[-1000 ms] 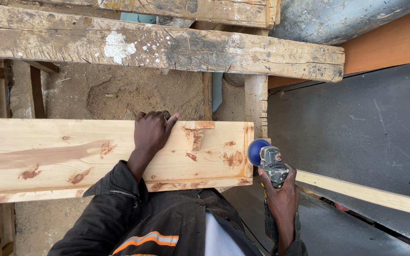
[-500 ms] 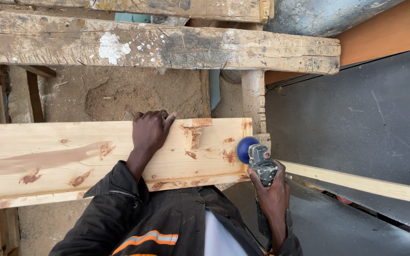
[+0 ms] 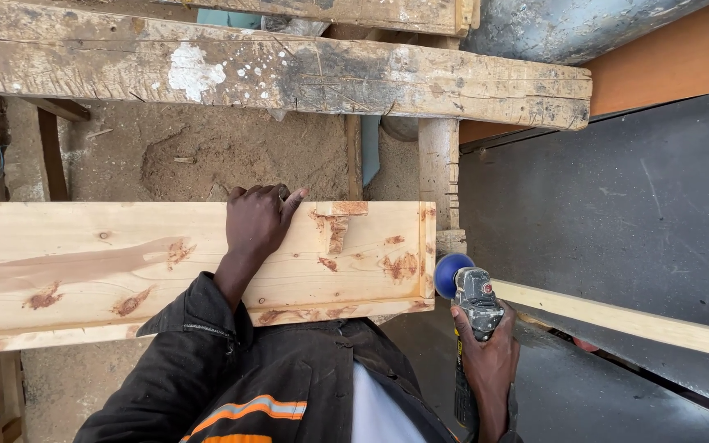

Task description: Sanding a wooden board using an angle grinder with a sanding disc attachment.

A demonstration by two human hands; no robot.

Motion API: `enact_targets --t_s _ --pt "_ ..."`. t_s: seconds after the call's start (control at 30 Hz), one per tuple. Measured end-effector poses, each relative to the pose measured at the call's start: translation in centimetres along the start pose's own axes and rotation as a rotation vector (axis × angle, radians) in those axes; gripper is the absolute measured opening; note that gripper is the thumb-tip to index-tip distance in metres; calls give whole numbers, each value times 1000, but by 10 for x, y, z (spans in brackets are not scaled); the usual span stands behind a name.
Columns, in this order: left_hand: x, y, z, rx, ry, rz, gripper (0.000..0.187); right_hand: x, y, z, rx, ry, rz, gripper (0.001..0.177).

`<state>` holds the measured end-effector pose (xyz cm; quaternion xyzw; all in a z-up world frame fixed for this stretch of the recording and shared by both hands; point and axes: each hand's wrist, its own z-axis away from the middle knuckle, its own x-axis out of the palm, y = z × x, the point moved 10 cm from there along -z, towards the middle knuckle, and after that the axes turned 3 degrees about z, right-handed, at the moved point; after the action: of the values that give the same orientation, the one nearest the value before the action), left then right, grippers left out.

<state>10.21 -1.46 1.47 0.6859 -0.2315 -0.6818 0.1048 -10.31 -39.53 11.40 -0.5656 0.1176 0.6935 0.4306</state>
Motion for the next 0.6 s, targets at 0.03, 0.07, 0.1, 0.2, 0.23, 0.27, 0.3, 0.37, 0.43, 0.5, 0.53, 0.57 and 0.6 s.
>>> enact_targets --t_s 0.03,0.07,0.1,0.2,0.23,0.27,0.3,0.37,0.43,0.5,0.53,0.57,0.6 --pt "-1 1 0 4 13 -6 60 -2 0 1 -15 19 -14 77" --pt "0 0 0 7 10 -8 60 -2 2 1 -12 18 -17 77" --pt "1 0 0 3 11 -3 60 -1 5 1 -3 14 -16 78" --pt "3 -1 -1 -1 6 2 59 3 15 3 20 7 -6 83" --pt "3 -2 -1 -6 0 3 59 5 20 4 32 3 5 85" --pt "4 -2 0 -4 -1 0 59 6 20 4 33 3 3 85" --pt "5 -3 0 -12 -9 3 60 7 19 4 14 6 -6 84" --pt "7 -3 -1 -15 -15 7 62 7 20 4 -3 15 -17 84" --pt "8 -4 -1 -27 -24 6 62 8 22 3 -26 22 -12 85" --pt "8 -5 -2 -42 -39 12 61 6 21 4 -42 31 -25 83" --pt "9 -7 -2 -58 -52 18 60 5 20 4 -61 40 -38 81" --pt "10 -6 -3 -56 -54 19 60 4 19 5 -58 41 -37 81" --pt "10 -7 -3 -56 -56 3 59 4 18 5 -49 35 -38 82"
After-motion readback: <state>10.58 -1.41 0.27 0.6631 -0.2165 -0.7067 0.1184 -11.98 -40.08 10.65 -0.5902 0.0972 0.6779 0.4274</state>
